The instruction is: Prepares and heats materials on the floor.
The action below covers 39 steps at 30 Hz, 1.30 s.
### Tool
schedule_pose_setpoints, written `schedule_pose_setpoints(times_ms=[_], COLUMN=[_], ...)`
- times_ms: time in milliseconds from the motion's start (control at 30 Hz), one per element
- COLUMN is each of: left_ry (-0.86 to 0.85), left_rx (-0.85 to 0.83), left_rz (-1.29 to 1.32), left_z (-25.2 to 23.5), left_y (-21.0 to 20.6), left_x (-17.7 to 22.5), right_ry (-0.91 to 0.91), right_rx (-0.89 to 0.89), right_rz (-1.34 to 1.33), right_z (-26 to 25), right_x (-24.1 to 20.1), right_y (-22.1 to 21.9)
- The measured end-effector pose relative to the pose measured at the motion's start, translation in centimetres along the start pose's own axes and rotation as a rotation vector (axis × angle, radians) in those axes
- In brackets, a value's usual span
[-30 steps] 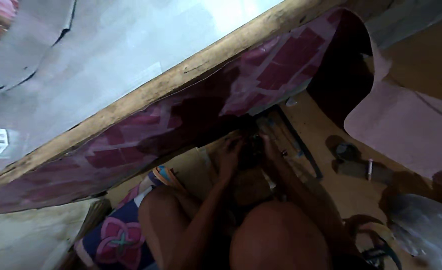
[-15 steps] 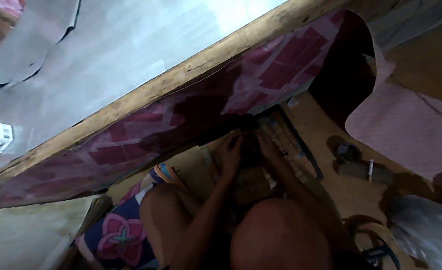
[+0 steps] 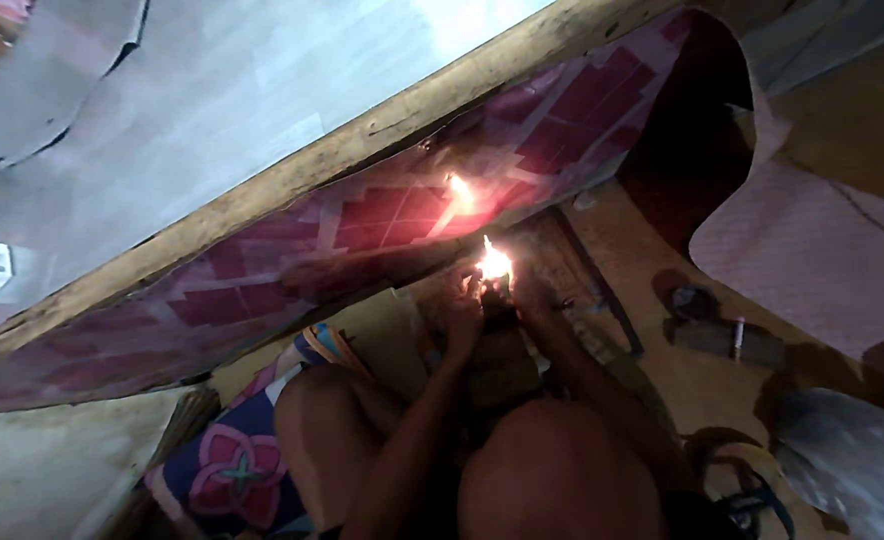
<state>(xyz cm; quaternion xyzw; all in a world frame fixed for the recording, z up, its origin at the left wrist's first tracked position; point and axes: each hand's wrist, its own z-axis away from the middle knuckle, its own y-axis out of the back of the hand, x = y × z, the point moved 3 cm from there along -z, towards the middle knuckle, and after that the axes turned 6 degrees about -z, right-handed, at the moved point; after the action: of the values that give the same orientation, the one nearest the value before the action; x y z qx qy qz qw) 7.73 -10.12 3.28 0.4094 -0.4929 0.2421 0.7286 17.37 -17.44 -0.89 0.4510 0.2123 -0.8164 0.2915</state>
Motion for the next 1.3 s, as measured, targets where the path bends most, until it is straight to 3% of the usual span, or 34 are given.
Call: schedule_pose_setpoints(times_ms=[233,500,1300], left_ry=[0.12,-0.023,-0.033], left_rx=[-0.015,0.027,0.031], left_rz=[0.025,0.042,-0.001], left_z=[0.0,-0.3,-0.4], left_y=[0.1,0.2,0.2], left_x=[0.4,-0.5,-0.4], right_ry=[-0.125,-0.065,0.009], right_rx=[-0.033,-0.038,-0.065], right_rz=[-0.027,-0.028,0.068], right_z=[-1.0,-0.9,-1.0], right_x=[0.4,0.4,0.4], right_y=[-0.5,-0.7,-0.5])
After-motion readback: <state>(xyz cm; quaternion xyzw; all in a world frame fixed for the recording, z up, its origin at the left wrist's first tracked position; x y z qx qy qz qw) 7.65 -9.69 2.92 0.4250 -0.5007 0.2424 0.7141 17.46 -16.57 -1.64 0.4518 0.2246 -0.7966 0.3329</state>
